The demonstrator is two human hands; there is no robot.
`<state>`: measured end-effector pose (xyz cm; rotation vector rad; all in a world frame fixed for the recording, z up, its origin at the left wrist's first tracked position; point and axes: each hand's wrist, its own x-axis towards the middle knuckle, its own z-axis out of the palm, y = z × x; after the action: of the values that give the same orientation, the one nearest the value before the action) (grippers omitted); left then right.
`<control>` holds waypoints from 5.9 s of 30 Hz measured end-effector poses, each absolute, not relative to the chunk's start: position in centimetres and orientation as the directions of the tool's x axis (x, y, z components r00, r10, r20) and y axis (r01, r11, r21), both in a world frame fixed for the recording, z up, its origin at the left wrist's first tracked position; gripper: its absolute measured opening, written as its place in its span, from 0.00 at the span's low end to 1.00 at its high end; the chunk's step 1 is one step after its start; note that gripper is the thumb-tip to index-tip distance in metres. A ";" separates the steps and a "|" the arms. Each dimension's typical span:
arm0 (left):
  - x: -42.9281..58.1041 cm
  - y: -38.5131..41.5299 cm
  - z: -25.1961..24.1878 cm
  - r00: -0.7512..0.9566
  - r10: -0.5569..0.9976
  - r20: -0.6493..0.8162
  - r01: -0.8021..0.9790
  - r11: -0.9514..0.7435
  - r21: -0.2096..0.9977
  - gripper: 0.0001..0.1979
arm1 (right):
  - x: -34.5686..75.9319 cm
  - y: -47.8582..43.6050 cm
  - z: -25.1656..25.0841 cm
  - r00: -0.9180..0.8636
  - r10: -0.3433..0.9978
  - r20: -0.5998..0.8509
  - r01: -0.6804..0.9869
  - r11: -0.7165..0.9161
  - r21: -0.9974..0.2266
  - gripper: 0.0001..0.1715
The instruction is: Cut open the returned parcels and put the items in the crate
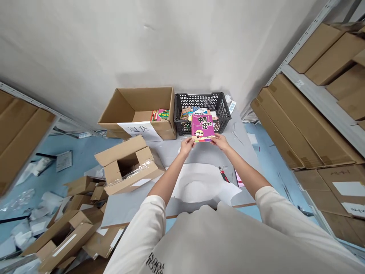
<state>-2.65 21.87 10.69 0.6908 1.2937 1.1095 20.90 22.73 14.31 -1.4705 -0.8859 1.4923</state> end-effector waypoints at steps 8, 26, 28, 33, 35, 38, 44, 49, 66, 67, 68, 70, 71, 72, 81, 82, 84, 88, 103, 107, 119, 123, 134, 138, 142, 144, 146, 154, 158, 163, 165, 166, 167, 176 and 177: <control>-0.4 29.0 9.9 -0.199 0.830 -0.521 -0.427 0.405 0.809 0.12 | 21.1 31.1 12.5 0.076 0.856 -0.511 -0.213 -0.487 -0.847 0.11; -5.8 21.8 5.2 -0.209 0.962 -0.177 0.341 0.242 0.908 0.20 | 21.3 24.6 6.8 0.001 0.852 -0.524 0.125 -0.520 -0.845 0.10; -6.9 19.3 4.7 -0.112 0.979 -0.169 0.426 0.201 0.882 0.21 | 21.8 21.9 5.9 -0.034 0.851 -0.525 0.249 -0.501 -0.829 0.10; -8.6 12.0 3.4 0.163 0.933 -0.321 0.592 0.168 0.788 0.18 | 22.3 13.6 4.1 -0.096 0.824 -0.558 0.560 -0.419 -0.715 0.14; -9.1 8.8 3.0 0.225 0.903 -0.367 0.666 0.132 0.734 0.17 | 22.1 10.1 3.7 -0.138 0.818 -0.559 0.646 -0.353 -0.677 0.14; -9.5 4.3 2.6 0.254 0.885 -0.391 0.747 0.078 0.661 0.17 | 21.3 5.1 3.1 -0.209 0.814 -0.541 0.733 -0.236 -0.638 0.19; -7.9 -0.8 3.2 0.348 0.921 -0.176 0.807 -0.199 0.557 0.19 | 19.2 -2.2 1.9 -0.280 0.775 -0.566 0.847 -0.077 -0.525 0.28; -4.4 -2.3 2.6 0.493 0.851 -0.184 0.763 -0.320 0.561 0.26 | 19.2 -3.2 1.3 -0.125 0.912 -0.390 0.876 -0.083 -0.475 0.30; -1.5 -4.4 -0.4 0.265 0.918 -0.296 0.778 -0.022 0.628 0.29 | 19.1 -2.7 0.2 -0.186 0.915 -0.357 0.920 0.035 -0.390 0.16; -1.6 -4.3 0.1 0.248 0.930 -0.273 0.764 -0.014 0.645 0.29 | 18.7 -2.5 1.1 -0.216 0.923 -0.318 0.874 0.038 -0.485 0.14; -1.8 -4.2 0.6 0.234 0.940 -0.247 0.745 -0.010 0.667 0.29 | 18.3 -2.2 1.9 -0.240 0.930 -0.279 0.804 0.029 -0.594 0.11; -2.4 -4.1 1.7 0.200 0.961 -0.193 0.696 -0.001 0.718 0.24 | 17.2 -1.5 3.6 -0.257 0.940 -0.226 0.607 -0.025 -0.794 0.07; -2.7 -4.1 2.4 0.171 0.971 -0.168 0.672 0.010 0.741 0.19 | 16.7 -1.1 4.4 -0.261 0.940 -0.219 0.499 -0.063 -0.864 0.05; -3.1 -4.3 3.0 0.131 0.981 -0.146 0.653 0.026 0.757 0.15 | 16.0 -0.8 5.1 -0.275 0.935 -0.224 0.402 -0.100 -0.910 0.05; -9.6 -10.1 8.1 -0.241 0.971 0.009 0.617 0.146 0.773 0.12 | 8.1 -0.6 8.3 -0.486 0.819 -0.305 0.376 -0.119 -0.919 0.28; -10.4 -11.1 8.4 -0.260 0.965 0.016 0.610 0.152 0.778 0.13 | 6.9 -0.8 8.4 -0.537 0.783 -0.314 0.379 -0.109 -0.919 0.29; -12.1 -13.0 9.1 -0.311 0.950 0.030 0.592 0.169 0.788 0.15 | 4.0 -1.2 8.5 -0.650 0.701 -0.294 0.340 -0.078 -0.937 0.23; -15.7 -16.8 9.9 -0.453 0.889 0.065 0.556 0.225 0.800 0.15 | -2.4 -2.6 8.3 -0.766 0.594 -0.245 0.287 -0.025 -0.958 0.11; -35.2 -26.0 9.5 -0.685 0.723 -0.088 0.425 0.495 0.758 0.13 | -24.7 -9.8 10.2 -0.926 0.377 -0.014 0.309 0.735 -0.603 0.12; -41.0 -26.3 9.1 -0.731 0.671 -0.120 0.364 0.533 0.764 0.13 | -30.8 -11.1 11.4 -0.950 0.311 -0.044 0.292 0.824 -0.485 0.16; -51.4 -26.8 5.1 -0.849 0.529 0.011 0.303 0.470 0.829 0.28 | -40.4 -9.1 6.4 -0.957 0.287 0.033 0.186 0.698 -0.691 0.43; -50.2 -27.5 3.6 -0.828 0.560 -0.035 0.283 0.471 0.836 0.25 | -39.0 -8.8 4.6 -0.951 0.306 -0.052 0.254 0.674 -0.694 0.34; -45.3 -23.1 2.8 -0.684 0.726 -0.066 0.366 0.420 0.830 0.25 | -30.7 -7.0 3.9 -0.865 0.453 -0.215 0.479 0.620 -0.621 0.26; -43.3 -22.0 2.8 -0.656 0.750 -0.081 0.374 0.417 0.829 0.25 | -27.5 -6.3 3.8 -0.827 0.507 -0.245 0.535 0.573 -0.621 0.23; -41.5 -20.9 3.0 -0.638 0.764 -0.095 0.377 0.418 0.827 0.25 | -24.4 -5.8 4.3 -0.807 0.547 -0.224 0.544 0.540 -0.642 0.23; -40.5 -19.9 3.2 -0.617 0.781 -0.094 0.387 0.406 0.828 0.26 | -22.7 -5.3 4.8 -0.804 0.560 -0.199 0.534 0.534 -0.656 0.23; -39.1 -18.3 3.6 -0.594 0.800 -0.085 0.398 0.384 0.833 0.26 | -20.7 -4.3 5.6 -0.797 0.583 -0.157 0.519 0.529 -0.671 0.23; -34.2 -10.9 6.2 -0.572 0.820 0.011 0.479 0.323 0.816 0.26 | -11.4 3.8 8.9 -0.505 0.847 0.165 0.568 0.471 -0.675 0.15; -33.5 -8.2 6.7 -0.636 0.772 -0.010 0.452 0.383 0.806 0.34 | -8.8 7.6 8.0 -0.358 0.927 0.113 0.654 0.335 -0.679 0.18; -32.5 -7.1 6.7 -0.703 0.708 -0.073 0.400 0.478 0.782 0.36 | -8.4 9.9 6.1 -0.483 0.875 -0.031 0.575 0.290 -0.765 0.21; -32.0 -7.6 7.0 -0.738 0.671 -0.069 0.394 0.512 0.763 0.34 | -8.6 10.1 6.0 -0.482 0.876 -0.020 0.552 0.285 -0.784 0.20; -31.7 -8.0 7.2 -0.755 0.653 -0.059 0.395 0.525 0.754 0.32 | -8.8 10.0 6.1 -0.465 0.885 -0.015 0.553 0.277 -0.786 0.20; -31.5 -8.4 7.5 -0.772 0.635 -0.044 0.397 0.535 0.746 0.30 | -9.1 9.9 6.3 -0.450 0.893 -0.017 0.557 0.266 -0.786 0.20; -32.6 -14.5 10.8 -0.859 0.505 0.079 0.400 0.568 0.719 0.28 | -14.4 7.1 8.8 -0.546 0.836 0.052 0.457 0.350 -0.818 0.17; -33.0 -15.4 11.2 -0.870 0.485 0.090 0.394 0.574 0.718 0.29 | -15.5 6.6 9.0 -0.571 0.818 0.070 0.440 0.377 -0.815 0.17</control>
<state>-33.05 -15.39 11.15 0.7526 2.6822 1.1787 -15.48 6.65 9.05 -1.0837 -2.1735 1.0770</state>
